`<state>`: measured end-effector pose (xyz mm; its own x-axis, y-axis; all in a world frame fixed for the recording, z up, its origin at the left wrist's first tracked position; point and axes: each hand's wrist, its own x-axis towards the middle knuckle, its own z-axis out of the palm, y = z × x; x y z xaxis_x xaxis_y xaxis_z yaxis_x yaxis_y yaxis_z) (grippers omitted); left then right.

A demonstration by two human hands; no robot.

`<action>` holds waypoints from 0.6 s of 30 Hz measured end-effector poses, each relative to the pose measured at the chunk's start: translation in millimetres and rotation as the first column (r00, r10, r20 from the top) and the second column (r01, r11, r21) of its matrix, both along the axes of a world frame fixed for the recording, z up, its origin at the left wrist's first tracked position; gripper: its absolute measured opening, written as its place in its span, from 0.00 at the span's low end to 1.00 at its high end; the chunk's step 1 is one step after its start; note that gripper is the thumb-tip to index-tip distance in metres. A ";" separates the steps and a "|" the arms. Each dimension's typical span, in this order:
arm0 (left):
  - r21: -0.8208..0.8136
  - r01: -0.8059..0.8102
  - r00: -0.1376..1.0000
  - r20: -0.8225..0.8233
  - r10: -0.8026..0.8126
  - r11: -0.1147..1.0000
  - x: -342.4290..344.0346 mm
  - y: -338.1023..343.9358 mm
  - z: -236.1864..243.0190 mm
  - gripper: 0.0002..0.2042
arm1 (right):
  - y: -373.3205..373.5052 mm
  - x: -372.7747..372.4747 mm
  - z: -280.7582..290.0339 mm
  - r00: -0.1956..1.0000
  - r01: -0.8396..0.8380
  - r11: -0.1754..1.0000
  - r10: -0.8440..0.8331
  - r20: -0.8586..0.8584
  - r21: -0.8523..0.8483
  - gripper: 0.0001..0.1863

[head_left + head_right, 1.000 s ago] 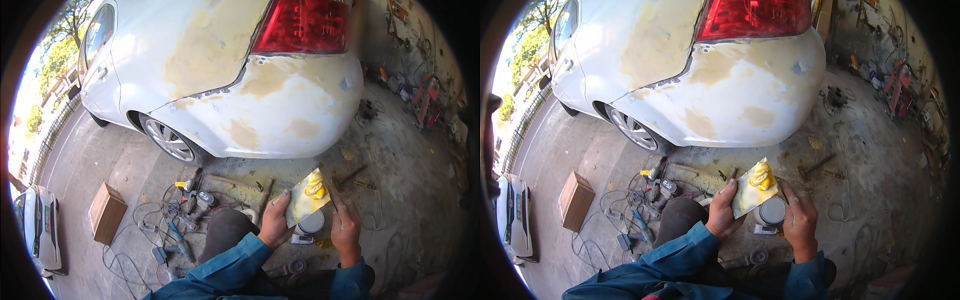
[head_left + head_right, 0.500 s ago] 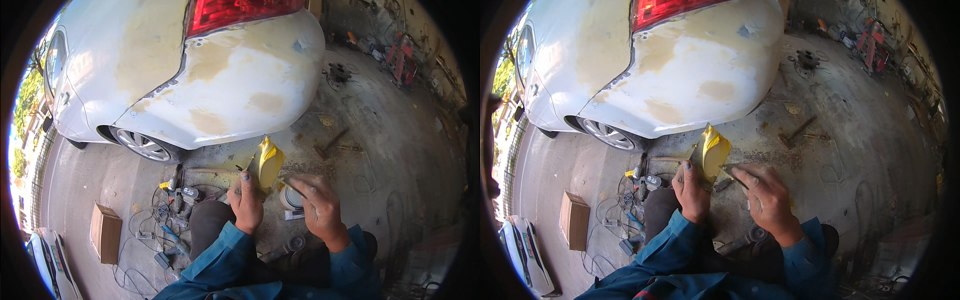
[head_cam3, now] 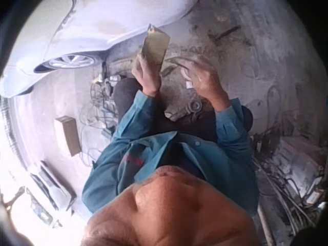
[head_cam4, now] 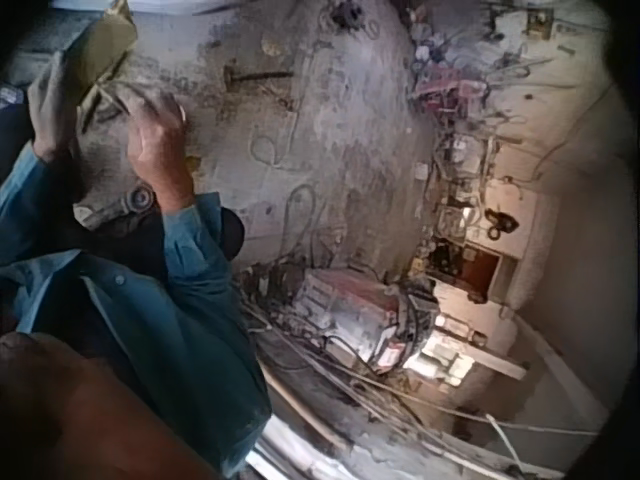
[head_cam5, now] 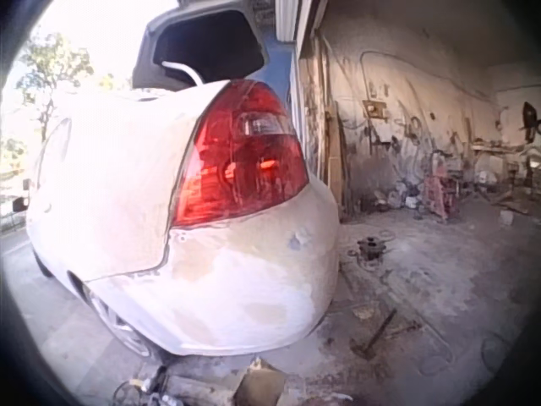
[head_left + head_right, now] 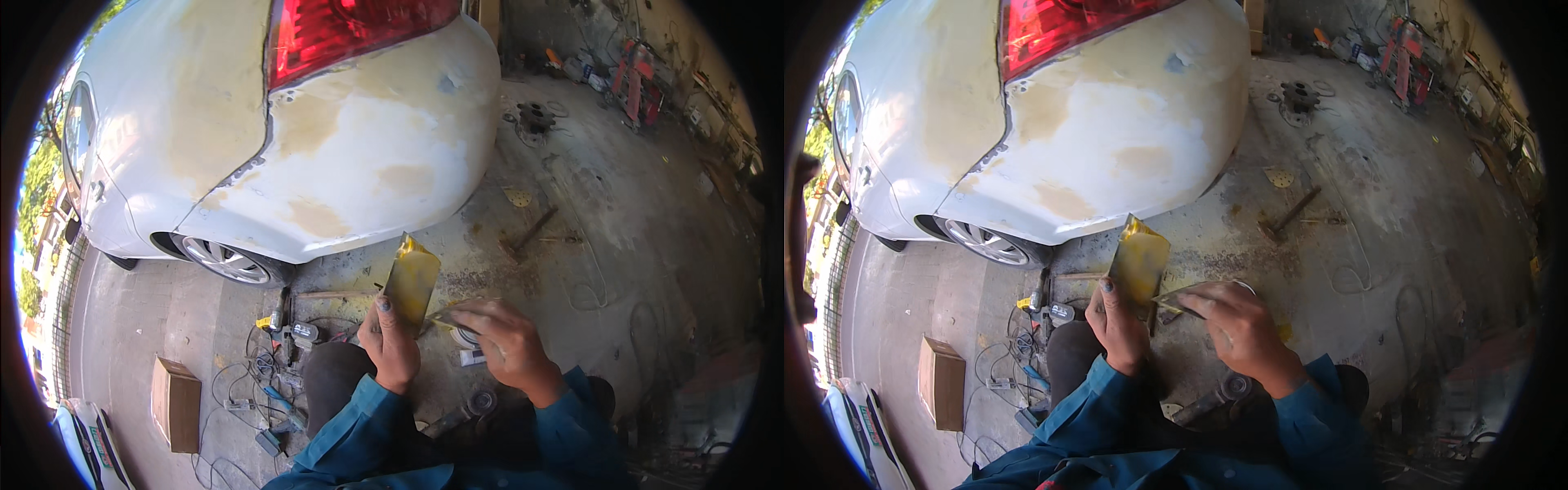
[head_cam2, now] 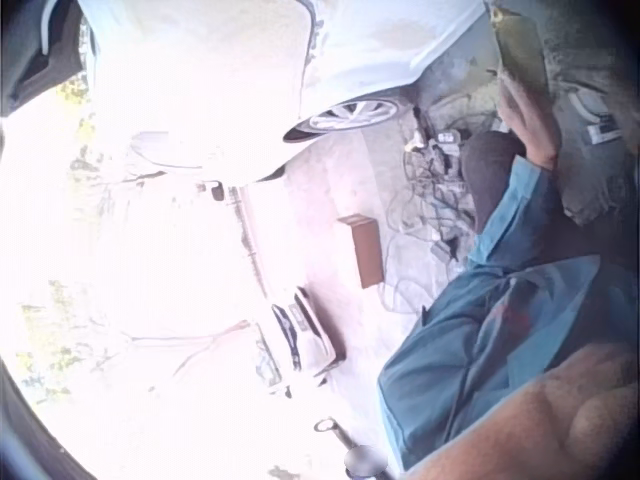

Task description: The person grinds the rear bumper of a white car with an angle grinder, then mixes and applies body filler with a putty knife, and uses a scraper to smooth the surface. The work is performed in a cluttered garage with tools and containers visible on the floor.

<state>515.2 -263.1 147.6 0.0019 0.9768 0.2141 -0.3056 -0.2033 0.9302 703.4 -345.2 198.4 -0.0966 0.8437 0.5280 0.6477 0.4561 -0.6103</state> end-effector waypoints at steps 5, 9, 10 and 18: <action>-0.218 0.472 0.807 0.497 -0.319 0.854 6.1 -5.1 -20.2 0.23 | 2.9 7.6 3.5 0.581 0.143 0.989 -0.118 -0.806 -0.042 0.19; -0.270 0.575 0.699 0.653 -0.292 0.772 7.0 -7.9 -12.4 0.21 | 1.4 -17.6 -0.4 0.895 0.206 0.975 -0.221 -0.387 -0.080 0.21; -0.280 0.568 0.695 0.666 -0.270 0.774 6.1 -6.6 -8.5 0.21 | 6.0 -16.9 -11.5 0.938 0.192 0.981 -0.186 -0.292 -0.009 0.22; -0.224 0.453 0.786 0.558 -0.268 0.863 -1.1 1.6 -14.2 0.22 | 7.4 8.1 9.2 0.941 0.309 0.928 -0.330 0.072 0.210 0.27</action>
<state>514.1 -261.5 133.4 0.3537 0.9342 -0.0468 -0.7240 0.3051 0.6186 711.4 -337.7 207.6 0.0980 0.7222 0.6847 0.8336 0.3162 -0.4529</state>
